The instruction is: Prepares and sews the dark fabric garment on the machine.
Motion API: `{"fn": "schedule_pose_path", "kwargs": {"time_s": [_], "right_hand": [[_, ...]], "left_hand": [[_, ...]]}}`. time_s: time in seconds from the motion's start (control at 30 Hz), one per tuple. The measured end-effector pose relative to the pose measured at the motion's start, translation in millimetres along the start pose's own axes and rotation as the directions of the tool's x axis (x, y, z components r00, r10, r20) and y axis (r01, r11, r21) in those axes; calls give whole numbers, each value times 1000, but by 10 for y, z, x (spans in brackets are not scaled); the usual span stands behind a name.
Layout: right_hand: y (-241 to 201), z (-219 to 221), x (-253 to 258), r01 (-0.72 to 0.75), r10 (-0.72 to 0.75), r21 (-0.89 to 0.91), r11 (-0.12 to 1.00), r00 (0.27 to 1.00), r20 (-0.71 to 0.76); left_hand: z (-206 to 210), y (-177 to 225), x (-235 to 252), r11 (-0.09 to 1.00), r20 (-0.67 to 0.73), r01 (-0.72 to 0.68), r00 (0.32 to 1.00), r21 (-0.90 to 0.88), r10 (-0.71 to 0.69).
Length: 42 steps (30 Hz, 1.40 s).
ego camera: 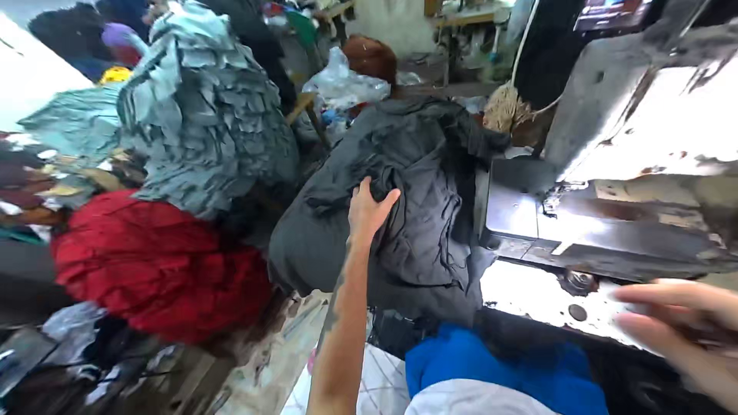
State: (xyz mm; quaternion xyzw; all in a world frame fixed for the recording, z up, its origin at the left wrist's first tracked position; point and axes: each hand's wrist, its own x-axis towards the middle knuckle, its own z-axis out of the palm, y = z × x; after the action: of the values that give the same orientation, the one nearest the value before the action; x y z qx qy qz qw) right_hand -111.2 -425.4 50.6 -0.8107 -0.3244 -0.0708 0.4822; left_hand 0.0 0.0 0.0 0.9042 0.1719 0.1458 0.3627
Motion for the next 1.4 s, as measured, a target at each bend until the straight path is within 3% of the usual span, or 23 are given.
{"fn": "schedule_pose_path", "kwargs": {"time_s": [0.1, 0.2, 0.27, 0.33, 0.47, 0.6, 0.7, 0.77, 0.87, 0.97, 1.07, 1.17, 1.23, 1.3, 1.37, 1.4], "right_hand": [[236, 802, 70, 103, -98, 100, 990, 994, -53], [318, 1229, 144, 73, -61, 173, 982, 996, -72], [396, 1451, 184, 32, -27, 79, 996, 997, -66], [508, 1600, 240, 12, -17, -80, 997, 998, -60], [732, 1729, 265, -96, 105, -307, 947, 994, 12], [960, 1785, 391, -160, 232, -343, 925, 956, 180], [931, 1751, 296, 49, -34, -342, 938, 998, 49], [749, 1691, 128, 148, -165, -356, 922, 986, -16], [758, 1720, -127, 147, -148, -340, 929, 989, 25], [916, 1755, -207, 62, -35, -292, 954, 994, 99], [891, 1678, -153, 46, -37, -250, 967, 998, 42], [863, 1668, -22, 69, -72, -216, 974, 997, -8], [857, 1708, 39, 65, -66, -135, 989, 998, -1], [808, 1741, 79, -13, 12, 45, 999, 1000, 22], [773, 1735, 108, -135, 121, 233, 963, 990, 74], [778, 1724, 123, -174, 154, 282, 943, 984, 91]], "left_hand": [[-25, 91, 278, 997, 24, -64, 998, 36, 63], [-187, 135, -29, 976, -106, -216, 971, -15, 213], [-265, 40, -382, 966, -162, -250, 958, -65, 237], [-296, -121, -683, 967, -185, -203, 967, -156, 173], [-300, -383, -1146, 904, -219, -87, 976, -419, -8], [-393, -475, -1377, 819, -317, -152, 948, -553, -39], [-646, -550, -1414, 821, -415, -196, 908, -537, -55], [-801, -723, -1403, 843, -451, -143, 883, -519, -128], [-805, -895, -1404, 860, -486, -23, 833, -510, -265], [-718, -992, -1535, 919, -504, -40, 845, -391, -178], [-591, -1061, -1596, 948, -491, -42, 862, -315, -125], [-443, -995, -1653, 949, -541, -179, 841, -260, 11], [-320, -833, -1755, 952, -461, -282, 865, -120, 198], [-111, -617, -1908, 934, -137, -357, 926, -7, 352], [-1, -468, -1993, 906, 307, -424, 863, 12, 400], [-43, -453, -1988, 906, 403, -421, 821, -50, 404]]}}
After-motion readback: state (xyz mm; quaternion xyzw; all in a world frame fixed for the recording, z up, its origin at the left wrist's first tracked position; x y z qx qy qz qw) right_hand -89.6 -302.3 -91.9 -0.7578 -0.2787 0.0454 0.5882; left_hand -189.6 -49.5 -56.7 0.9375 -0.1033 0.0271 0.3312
